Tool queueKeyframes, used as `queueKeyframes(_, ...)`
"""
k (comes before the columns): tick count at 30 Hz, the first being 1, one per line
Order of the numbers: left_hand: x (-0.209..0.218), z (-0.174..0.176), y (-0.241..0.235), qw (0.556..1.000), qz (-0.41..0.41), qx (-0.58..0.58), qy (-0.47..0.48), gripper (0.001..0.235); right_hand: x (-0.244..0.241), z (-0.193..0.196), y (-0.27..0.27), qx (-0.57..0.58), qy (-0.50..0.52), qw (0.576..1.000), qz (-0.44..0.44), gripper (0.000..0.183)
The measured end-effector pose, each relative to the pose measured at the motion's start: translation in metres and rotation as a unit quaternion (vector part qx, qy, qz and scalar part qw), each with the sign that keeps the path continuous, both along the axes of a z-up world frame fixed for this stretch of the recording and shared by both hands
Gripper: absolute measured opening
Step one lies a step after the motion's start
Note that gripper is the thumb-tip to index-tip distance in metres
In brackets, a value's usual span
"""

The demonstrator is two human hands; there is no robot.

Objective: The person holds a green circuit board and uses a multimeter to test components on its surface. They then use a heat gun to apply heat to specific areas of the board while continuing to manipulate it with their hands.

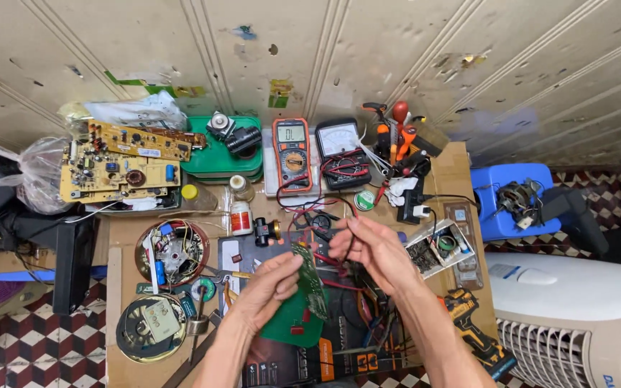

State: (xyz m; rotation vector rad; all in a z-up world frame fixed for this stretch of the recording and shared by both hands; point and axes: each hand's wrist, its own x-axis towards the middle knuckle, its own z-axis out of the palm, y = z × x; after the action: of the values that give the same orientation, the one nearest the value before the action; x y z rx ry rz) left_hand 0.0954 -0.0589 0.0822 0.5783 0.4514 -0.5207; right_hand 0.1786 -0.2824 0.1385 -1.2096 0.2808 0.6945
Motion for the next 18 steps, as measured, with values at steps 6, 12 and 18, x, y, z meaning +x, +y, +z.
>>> queueKeyframes(6, -0.006, -0.014, -0.048, 0.991, -0.065, -0.062, -0.099, 0.012, 0.023, 0.037, 0.026, 0.149, 0.021, 0.988, -0.040, 0.029)
queueKeyframes(12, 0.009, 0.049, -0.061, 0.979, 0.074, -0.182, -0.062, 0.030, -0.052, -0.020, -0.047, -0.104, -0.104, 0.956, -0.255, 0.056)
queueKeyframes(18, -0.011, 0.071, -0.065, 0.948, 0.132, -0.287, -0.026, 0.035, -0.103, -0.006, 0.016, 0.223, 0.202, 0.951, -0.072, 0.081)
